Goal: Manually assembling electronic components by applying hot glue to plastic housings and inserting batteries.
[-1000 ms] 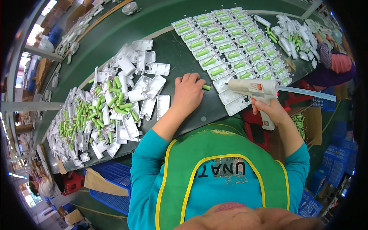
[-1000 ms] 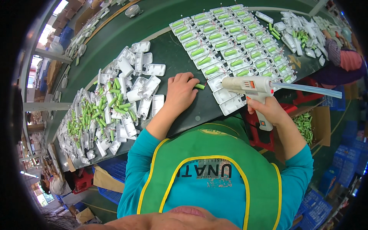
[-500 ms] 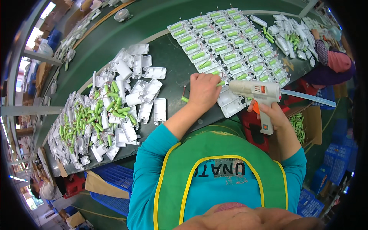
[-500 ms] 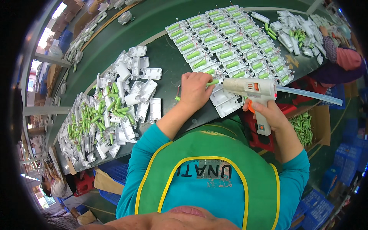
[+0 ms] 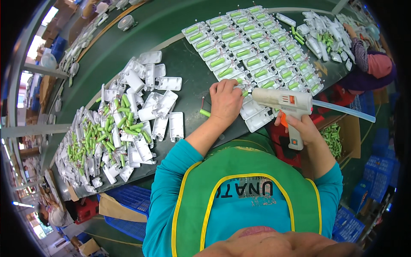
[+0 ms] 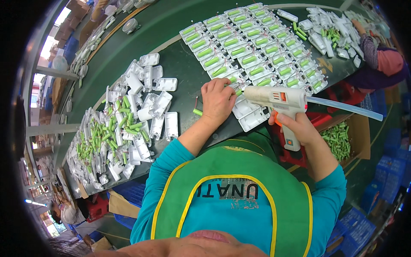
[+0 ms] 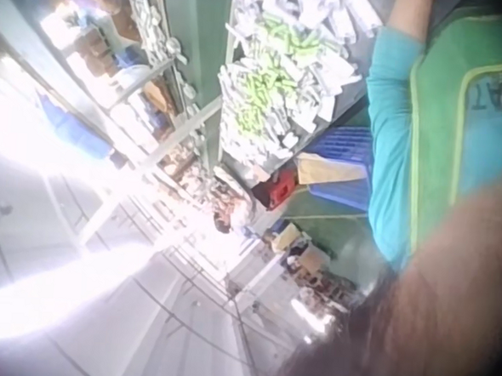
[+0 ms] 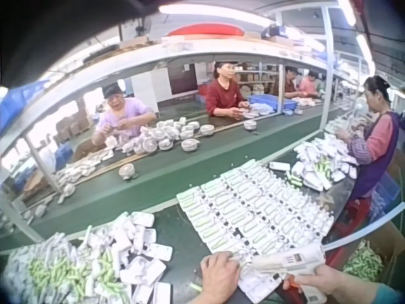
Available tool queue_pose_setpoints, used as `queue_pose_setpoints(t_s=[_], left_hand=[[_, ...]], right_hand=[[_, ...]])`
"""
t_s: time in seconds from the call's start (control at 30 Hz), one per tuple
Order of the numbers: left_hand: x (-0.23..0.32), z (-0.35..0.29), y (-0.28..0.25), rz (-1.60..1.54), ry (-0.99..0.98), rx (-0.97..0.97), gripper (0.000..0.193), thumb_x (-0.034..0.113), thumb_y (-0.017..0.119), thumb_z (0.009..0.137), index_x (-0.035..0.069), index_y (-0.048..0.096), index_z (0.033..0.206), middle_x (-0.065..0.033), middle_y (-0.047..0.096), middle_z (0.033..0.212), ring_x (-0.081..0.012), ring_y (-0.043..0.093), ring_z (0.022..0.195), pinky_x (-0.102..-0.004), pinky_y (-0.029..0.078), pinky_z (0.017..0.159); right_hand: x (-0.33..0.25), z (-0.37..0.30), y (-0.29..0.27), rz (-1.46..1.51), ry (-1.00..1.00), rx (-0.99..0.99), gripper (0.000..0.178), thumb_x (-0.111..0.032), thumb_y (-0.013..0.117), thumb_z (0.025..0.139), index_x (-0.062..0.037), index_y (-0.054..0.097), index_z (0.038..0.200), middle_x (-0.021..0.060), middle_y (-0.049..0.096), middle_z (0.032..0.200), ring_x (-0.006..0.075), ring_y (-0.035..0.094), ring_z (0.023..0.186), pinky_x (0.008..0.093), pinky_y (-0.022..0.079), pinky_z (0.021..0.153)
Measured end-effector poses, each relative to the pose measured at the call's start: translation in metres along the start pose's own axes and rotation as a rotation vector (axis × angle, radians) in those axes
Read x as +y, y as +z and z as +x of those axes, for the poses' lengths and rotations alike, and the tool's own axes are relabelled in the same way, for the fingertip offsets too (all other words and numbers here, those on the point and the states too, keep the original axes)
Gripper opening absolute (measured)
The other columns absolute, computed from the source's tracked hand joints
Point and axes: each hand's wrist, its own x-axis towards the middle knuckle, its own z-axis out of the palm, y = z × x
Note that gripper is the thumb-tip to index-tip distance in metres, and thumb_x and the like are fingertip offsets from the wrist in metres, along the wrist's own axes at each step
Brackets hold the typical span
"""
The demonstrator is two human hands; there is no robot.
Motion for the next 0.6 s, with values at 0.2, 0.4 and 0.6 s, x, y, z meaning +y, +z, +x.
queue_pose_setpoints(t_s=[0.2,0.4,0.6], left_hand=[[0.001,0.002,0.001,-0.026,-0.002,0.007,0.018,0.012,0.077,0.064,0.012,0.062,0.076,-0.0012,0.058,0.105,-0.0239,0.052,0.106,-0.0435,0.035,0.092],[0.001,0.002,0.001,-0.018,-0.006,0.013,0.019,0.012,0.077,0.064,0.012,0.062,0.075,-0.0015,0.058,0.105,-0.0240,0.052,0.106,-0.0436,0.035,0.092],[0.000,0.002,0.001,-0.020,0.000,0.013,0.018,0.013,0.077,0.064,0.012,0.061,0.074,-0.0021,0.058,0.105,-0.0242,0.052,0.107,-0.0435,0.035,0.092]], right_hand=[[-0.003,0.007,0.004,-0.040,-0.026,0.013,0.039,-0.029,0.063,0.087,-0.0023,0.055,0.115,0.0061,0.063,0.094,0.0154,0.059,0.088,0.0305,0.046,0.077],[-0.001,0.013,0.002,-0.053,0.005,0.012,0.036,-0.027,0.064,0.088,-0.0009,0.055,0.112,0.0066,0.061,0.093,0.0156,0.059,0.086,0.0306,0.046,0.077],[0.004,0.009,0.001,-0.007,-0.086,0.013,0.032,-0.022,0.063,0.088,-0.0002,0.055,0.110,0.0064,0.060,0.090,0.0164,0.059,0.080,0.0306,0.047,0.072]])
